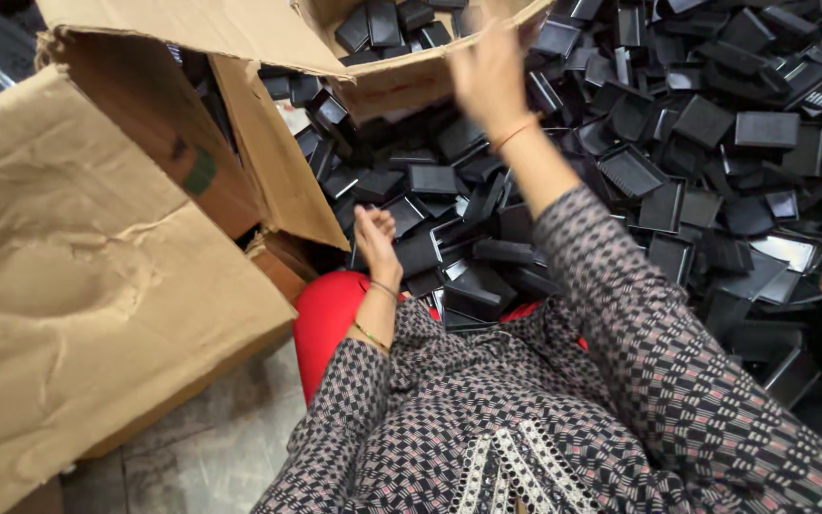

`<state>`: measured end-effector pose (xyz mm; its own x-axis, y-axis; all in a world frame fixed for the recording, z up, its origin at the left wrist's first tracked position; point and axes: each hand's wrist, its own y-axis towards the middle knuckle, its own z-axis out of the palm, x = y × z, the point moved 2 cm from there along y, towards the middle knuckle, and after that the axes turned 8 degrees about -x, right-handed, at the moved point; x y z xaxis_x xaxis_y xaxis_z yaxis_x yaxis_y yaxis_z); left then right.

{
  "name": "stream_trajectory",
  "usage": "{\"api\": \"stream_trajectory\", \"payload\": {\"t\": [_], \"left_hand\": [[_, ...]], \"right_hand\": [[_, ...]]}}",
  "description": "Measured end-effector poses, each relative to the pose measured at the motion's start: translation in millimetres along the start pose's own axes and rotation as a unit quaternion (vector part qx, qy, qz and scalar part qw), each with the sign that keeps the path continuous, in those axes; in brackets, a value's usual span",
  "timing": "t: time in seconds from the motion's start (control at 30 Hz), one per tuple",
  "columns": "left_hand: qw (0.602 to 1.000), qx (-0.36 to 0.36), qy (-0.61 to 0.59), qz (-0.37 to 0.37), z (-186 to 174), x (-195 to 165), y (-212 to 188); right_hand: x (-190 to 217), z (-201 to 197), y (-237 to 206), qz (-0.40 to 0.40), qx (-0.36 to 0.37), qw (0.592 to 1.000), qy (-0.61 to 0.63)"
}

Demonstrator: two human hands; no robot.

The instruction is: The person sits on the floor and sorts small black plastic parts from a large pile into a cardboard box. They pick up individual parts, inspect them, and place them into the box.

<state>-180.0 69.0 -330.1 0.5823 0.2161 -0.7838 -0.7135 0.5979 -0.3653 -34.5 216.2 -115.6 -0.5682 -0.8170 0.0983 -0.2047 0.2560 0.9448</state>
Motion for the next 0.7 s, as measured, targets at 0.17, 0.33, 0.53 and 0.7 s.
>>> {"api": "stream_trajectory", "payload": {"t": [0.17, 0.33, 0.53, 0.7], "left_hand": [[0.992, -0.039, -0.022, -0.116, -9, 8, 15], [0.983, -0.008, 0.001, -0.182, -3, 21, 24], [0.975, 0.028, 0.059, -0.214, -10, 54, 36], [0.952, 0.18, 0.009, -0.249, -12, 62, 24]], "right_hand": [[48, 41, -113, 0.16, 0.384, 0.908, 0.047], [41, 56, -139, 0.167, 0.458, 0.871, -0.068], [11, 54, -152, 0.219, 0.402, 0.888, -0.042], [39, -5, -191, 0.743, 0.209, 0.419, 0.479]]}}
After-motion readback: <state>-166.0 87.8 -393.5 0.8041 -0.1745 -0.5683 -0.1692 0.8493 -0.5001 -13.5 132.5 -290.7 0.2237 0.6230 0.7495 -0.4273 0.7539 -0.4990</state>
